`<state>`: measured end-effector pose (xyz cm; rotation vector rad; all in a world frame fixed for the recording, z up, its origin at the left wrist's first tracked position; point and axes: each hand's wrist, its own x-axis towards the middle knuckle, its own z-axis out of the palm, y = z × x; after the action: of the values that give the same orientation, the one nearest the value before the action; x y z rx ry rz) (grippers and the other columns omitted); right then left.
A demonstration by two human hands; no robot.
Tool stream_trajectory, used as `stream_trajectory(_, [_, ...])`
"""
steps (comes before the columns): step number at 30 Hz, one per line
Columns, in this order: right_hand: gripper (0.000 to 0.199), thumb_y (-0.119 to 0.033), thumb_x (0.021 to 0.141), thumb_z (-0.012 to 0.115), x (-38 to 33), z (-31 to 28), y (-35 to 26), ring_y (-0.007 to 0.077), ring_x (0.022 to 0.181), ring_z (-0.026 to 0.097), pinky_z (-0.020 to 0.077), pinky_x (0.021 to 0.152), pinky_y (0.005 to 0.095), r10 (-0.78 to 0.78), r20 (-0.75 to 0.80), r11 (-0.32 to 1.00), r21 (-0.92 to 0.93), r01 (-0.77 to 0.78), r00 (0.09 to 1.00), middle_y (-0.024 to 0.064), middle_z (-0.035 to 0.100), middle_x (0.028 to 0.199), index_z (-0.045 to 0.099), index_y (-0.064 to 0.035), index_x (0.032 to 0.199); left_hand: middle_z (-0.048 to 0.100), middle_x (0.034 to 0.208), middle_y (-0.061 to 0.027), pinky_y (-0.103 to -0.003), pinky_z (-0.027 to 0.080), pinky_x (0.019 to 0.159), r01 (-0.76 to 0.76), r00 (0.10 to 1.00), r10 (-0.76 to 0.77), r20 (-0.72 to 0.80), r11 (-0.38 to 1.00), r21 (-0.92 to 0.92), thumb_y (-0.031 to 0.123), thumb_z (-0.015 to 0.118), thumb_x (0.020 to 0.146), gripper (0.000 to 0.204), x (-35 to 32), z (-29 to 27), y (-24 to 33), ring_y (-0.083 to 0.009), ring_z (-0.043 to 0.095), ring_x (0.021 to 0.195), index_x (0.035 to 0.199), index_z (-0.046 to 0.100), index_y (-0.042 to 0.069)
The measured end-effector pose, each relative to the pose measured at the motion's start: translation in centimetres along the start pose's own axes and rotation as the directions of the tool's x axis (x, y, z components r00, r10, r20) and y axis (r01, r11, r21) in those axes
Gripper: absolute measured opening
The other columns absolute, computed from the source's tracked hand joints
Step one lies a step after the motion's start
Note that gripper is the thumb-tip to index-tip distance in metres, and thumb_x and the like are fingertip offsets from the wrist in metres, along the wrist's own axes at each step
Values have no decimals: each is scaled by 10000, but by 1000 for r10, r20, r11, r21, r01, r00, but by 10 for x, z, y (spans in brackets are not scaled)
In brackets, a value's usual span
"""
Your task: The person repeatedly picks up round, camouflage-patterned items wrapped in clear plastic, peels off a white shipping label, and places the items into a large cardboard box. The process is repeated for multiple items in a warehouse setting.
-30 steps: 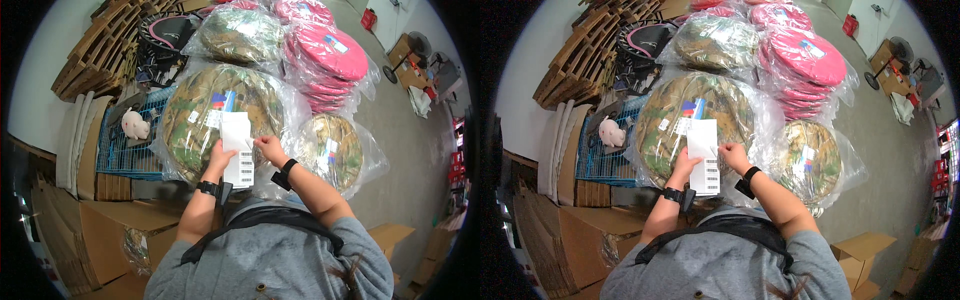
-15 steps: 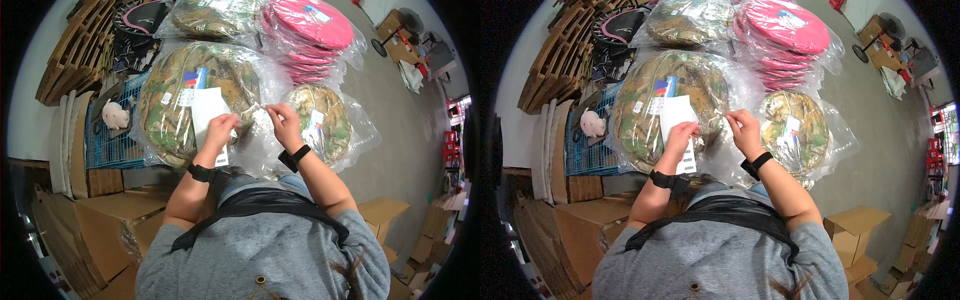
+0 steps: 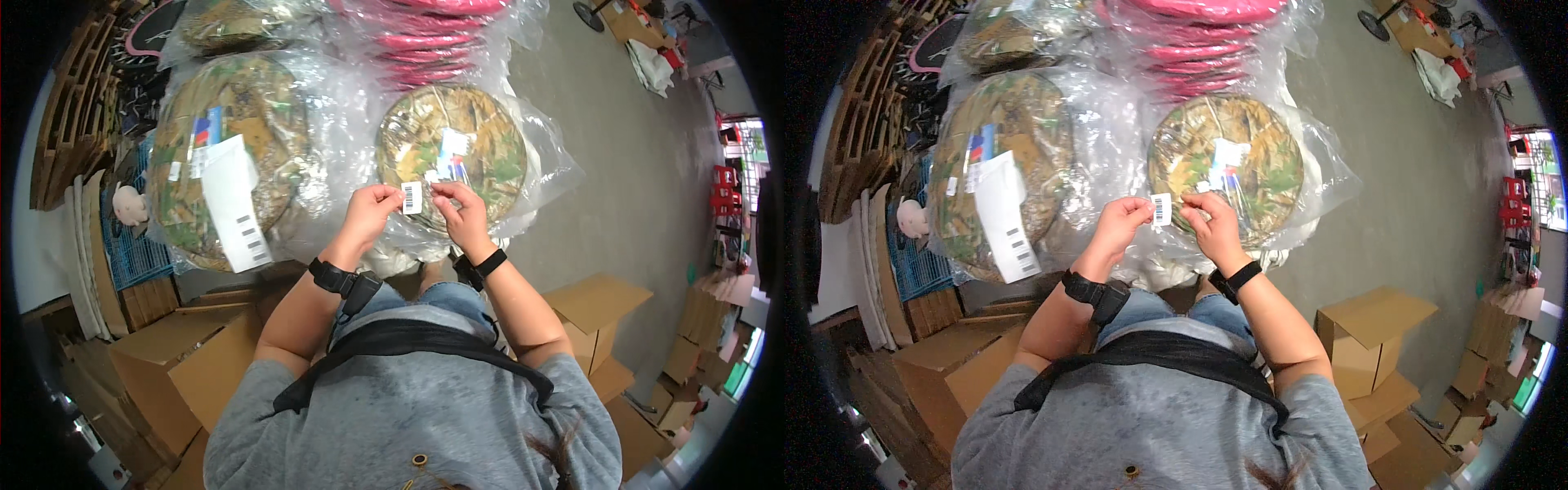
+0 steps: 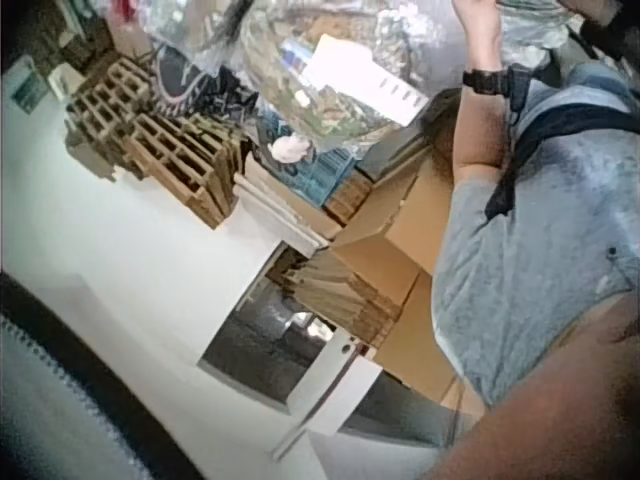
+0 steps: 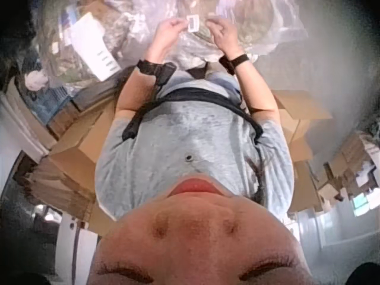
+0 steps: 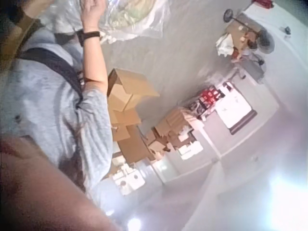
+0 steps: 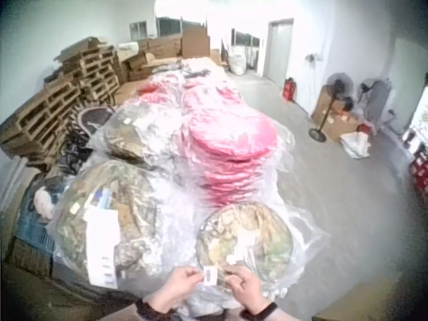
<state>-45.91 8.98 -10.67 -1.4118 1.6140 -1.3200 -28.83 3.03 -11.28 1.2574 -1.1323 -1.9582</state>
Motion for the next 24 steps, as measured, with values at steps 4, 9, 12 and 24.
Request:
stream_trajectory(4, [139,-111,784,648,3,-26,58,77,685,533,431,617,213,484,200,793,311,-524,852,25,590,775,630,2,863,613,767,-27,-201,417,616,57,996,-48,-74,991,123,96,598,821,136,37,42,-37,-69,532,687,867,609,-31])
stream_trajectory(9, [92,-65,768,653,1,-42,155,45,636,490,398,575,187,630,312,621,348,-703,711,-10,588,709,631,5,824,622,810,-50,-205,436,629,80,996,-70,-51,973,219,89,607,810,185,91,68,-112,-70,546,713,934,604,-48])
stream_trajectory(12, [91,-64,771,648,-7,-51,219,52,630,489,396,585,191,659,315,598,332,-730,683,-7,592,710,632,8,824,633,841,-76,-217,449,671,87,983,-29,-179,941,328,113,608,810,265,113,77,-163,-85,554,740,1000,584,-71])
stream_trajectory(24, [148,-134,765,666,79,20,399,68,617,479,394,573,218,687,289,640,194,-743,667,-2,596,713,622,4,794,164,1429,-134,-531,96,1041,-3,999,48,-8,221,975,290,580,793,606,214,72,-314,-327,108,1322,1333,331,173])
